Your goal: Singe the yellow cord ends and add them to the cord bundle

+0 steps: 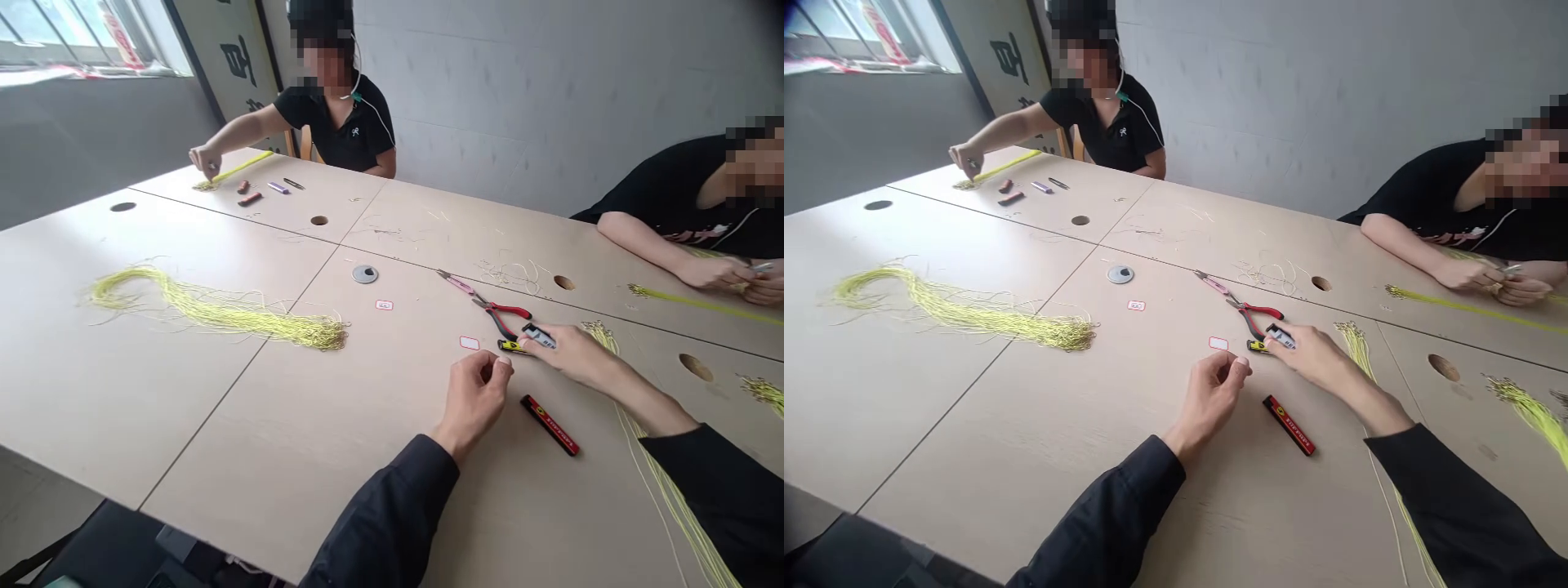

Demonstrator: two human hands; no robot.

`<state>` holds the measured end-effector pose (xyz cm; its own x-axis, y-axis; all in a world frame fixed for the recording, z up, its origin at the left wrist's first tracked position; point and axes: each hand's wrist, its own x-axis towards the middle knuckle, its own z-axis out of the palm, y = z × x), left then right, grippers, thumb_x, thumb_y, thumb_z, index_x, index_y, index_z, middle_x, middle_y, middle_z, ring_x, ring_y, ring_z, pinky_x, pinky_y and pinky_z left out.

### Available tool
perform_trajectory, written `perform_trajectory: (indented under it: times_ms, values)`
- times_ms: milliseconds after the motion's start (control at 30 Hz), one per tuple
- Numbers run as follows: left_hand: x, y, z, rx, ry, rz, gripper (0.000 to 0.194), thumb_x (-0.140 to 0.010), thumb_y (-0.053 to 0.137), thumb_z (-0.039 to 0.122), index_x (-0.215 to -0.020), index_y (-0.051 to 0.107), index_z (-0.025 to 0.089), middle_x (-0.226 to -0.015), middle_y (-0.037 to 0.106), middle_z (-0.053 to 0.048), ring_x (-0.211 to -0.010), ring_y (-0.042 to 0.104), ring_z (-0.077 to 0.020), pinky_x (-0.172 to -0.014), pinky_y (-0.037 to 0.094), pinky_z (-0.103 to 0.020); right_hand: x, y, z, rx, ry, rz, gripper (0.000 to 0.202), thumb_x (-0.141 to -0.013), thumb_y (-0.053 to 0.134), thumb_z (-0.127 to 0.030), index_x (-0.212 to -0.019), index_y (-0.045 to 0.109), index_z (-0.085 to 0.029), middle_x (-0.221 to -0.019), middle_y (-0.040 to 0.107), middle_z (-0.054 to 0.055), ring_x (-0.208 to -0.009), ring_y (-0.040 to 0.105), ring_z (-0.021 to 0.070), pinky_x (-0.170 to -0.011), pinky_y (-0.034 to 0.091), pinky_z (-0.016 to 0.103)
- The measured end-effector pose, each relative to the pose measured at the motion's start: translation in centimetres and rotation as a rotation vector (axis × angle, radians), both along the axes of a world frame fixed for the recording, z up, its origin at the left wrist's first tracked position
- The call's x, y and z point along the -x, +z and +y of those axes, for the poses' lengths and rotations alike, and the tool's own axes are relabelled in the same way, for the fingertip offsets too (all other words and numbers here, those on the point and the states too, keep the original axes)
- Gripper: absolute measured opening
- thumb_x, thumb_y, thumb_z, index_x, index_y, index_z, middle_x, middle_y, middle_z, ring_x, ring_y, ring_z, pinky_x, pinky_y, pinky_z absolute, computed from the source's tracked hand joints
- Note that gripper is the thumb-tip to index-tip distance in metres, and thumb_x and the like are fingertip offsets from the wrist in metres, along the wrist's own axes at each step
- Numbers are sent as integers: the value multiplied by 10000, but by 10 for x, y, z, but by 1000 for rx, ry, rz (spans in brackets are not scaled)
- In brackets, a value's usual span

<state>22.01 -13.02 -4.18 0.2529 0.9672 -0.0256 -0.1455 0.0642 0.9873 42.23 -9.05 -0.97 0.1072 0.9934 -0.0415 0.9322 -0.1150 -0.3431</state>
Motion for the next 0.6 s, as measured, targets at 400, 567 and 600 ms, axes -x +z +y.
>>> perform_trajectory:
  times_ms: [400,567,600]
  values:
    - [85,14,34,-322,289,209,222,-888,495,205,-1009,680,181,-917,698,-66,-760,589,-150,-734,474,-288,52,7,-72,12,-46,148,358,-818,510,-584,-866,644,-255,-770,699,39,-650,636,230,-592,471,303]
    - [194,27,84,-304,413,678,214,-797,537,121,-887,724,170,-898,682,-79,-751,585,-179,-722,474,-305,58,-3,-98,-185,-220,349,434,-852,500,-621,-917,670,-227,-731,646,22,-678,601,205,-602,462,274]
    - [210,30,90,-292,402,764,215,-787,540,112,-863,732,170,-898,682,-83,-758,588,-184,-735,476,-312,61,-6,-101,-217,-253,365,434,-852,508,-621,-917,672,-225,-694,619,14,-650,578,198,-587,450,272]
